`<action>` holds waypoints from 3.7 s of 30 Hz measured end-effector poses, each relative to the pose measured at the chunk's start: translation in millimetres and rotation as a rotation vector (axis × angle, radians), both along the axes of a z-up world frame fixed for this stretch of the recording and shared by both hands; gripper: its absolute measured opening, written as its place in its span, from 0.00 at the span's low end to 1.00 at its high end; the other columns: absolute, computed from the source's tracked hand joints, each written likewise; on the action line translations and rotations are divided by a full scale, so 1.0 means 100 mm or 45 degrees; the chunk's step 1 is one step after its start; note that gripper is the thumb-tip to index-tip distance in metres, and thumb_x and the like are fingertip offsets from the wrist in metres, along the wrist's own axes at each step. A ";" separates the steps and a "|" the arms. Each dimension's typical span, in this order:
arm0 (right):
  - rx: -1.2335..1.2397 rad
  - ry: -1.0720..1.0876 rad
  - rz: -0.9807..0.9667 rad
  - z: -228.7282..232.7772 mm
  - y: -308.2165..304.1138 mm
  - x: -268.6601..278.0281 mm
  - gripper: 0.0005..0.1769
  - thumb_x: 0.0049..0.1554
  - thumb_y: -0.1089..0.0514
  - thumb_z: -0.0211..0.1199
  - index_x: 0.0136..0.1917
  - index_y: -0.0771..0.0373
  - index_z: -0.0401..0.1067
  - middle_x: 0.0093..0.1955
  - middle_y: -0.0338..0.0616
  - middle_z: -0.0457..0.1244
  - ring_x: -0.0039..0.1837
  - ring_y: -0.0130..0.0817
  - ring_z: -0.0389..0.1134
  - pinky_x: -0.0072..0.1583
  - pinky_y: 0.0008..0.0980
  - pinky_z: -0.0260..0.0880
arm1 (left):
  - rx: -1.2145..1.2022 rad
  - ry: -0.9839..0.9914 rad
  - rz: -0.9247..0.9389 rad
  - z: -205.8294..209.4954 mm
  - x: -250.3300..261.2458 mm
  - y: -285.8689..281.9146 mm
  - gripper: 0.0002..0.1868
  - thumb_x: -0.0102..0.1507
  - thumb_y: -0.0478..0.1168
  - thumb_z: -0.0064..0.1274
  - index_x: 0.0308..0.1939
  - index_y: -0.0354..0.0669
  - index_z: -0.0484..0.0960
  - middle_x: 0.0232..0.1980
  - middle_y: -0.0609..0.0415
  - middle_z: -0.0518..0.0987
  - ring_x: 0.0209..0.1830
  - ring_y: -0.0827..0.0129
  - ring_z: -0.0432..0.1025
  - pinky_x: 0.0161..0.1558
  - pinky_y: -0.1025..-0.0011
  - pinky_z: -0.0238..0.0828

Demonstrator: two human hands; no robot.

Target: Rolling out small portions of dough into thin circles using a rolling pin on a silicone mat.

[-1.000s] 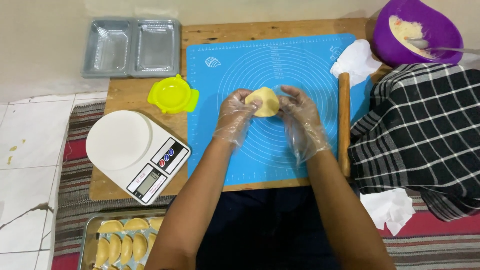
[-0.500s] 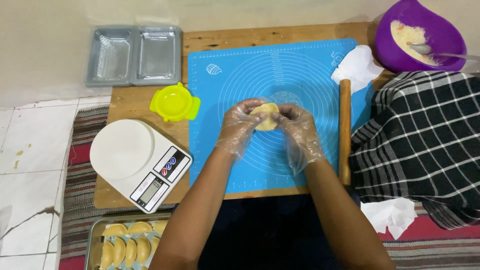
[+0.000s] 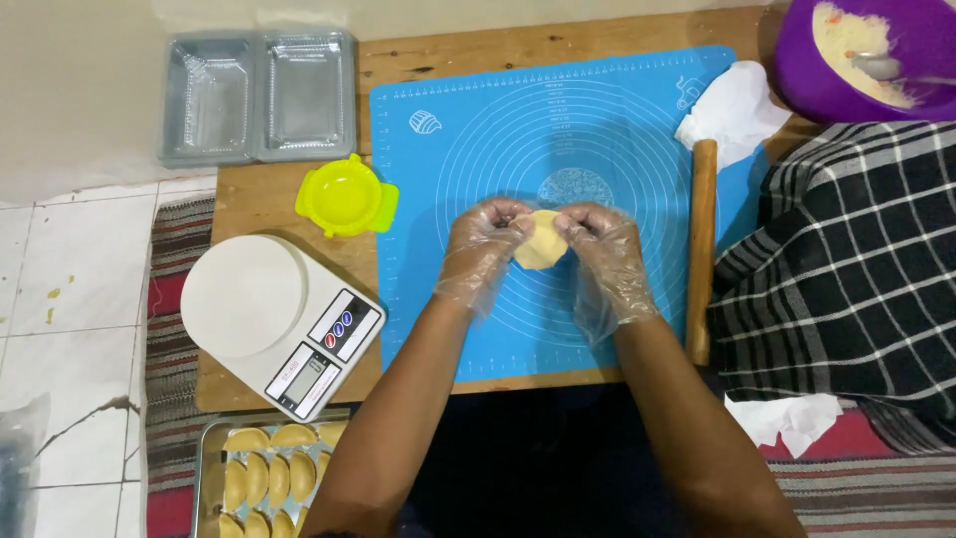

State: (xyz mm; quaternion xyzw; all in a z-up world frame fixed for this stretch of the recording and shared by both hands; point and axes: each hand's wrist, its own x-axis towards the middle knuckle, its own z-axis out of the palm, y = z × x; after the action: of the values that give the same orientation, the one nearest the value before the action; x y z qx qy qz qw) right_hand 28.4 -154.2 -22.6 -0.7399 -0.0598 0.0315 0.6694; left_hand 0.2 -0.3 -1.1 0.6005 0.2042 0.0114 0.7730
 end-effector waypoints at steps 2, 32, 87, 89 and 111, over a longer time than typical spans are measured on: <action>0.176 0.095 -0.039 0.38 0.16 -0.18 0.06 0.60 0.62 0.65 0.50 0.64 0.80 0.38 0.42 0.66 0.42 0.25 0.66 0.46 0.25 0.71 | 0.025 0.004 0.007 0.00 0.01 0.01 0.07 0.58 0.32 0.63 0.40 0.43 0.88 0.32 0.54 0.80 0.31 0.75 0.73 0.33 0.77 0.74; 0.243 0.154 0.102 -0.21 0.00 0.05 0.22 0.51 0.66 0.76 0.58 0.63 0.75 0.44 0.43 0.69 0.45 0.26 0.70 0.48 0.28 0.77 | 0.045 -0.087 -0.077 0.03 0.00 0.09 0.23 0.52 0.28 0.72 0.50 0.42 0.86 0.41 0.50 0.82 0.39 0.69 0.76 0.44 0.71 0.78; -1.680 -0.322 -0.576 0.09 -1.03 -0.11 0.21 0.55 0.58 0.62 0.62 0.56 0.75 0.45 0.53 0.67 0.49 0.57 0.72 0.47 0.56 0.76 | 1.431 0.127 -0.319 0.25 -0.11 -0.04 0.11 0.65 0.40 0.54 0.49 0.44 0.86 0.47 0.44 0.82 0.52 0.46 0.77 0.53 0.47 0.79; -1.627 -0.325 -0.572 0.06 -1.04 -0.13 0.22 0.56 0.60 0.60 0.64 0.58 0.75 0.44 0.56 0.68 0.48 0.59 0.73 0.48 0.57 0.75 | 1.452 0.081 -0.311 0.17 -0.11 -0.03 0.11 0.65 0.39 0.54 0.48 0.43 0.87 0.46 0.43 0.82 0.53 0.45 0.77 0.53 0.46 0.78; -1.769 -0.711 0.359 0.52 -0.24 -0.03 0.27 0.60 0.51 0.60 0.72 0.35 0.67 0.61 0.36 0.64 0.64 0.43 0.66 0.65 0.47 0.67 | 1.708 -0.414 0.039 0.34 -0.33 0.32 0.21 0.71 0.44 0.53 0.67 0.46 0.76 0.69 0.45 0.71 0.76 0.45 0.56 0.74 0.40 0.51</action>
State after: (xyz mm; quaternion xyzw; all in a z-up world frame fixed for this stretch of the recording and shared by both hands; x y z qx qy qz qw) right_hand 25.2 -178.5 29.7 -0.9570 -0.2872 -0.0412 -0.0005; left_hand -32.9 31.4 32.6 0.9367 0.0431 0.2361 0.2550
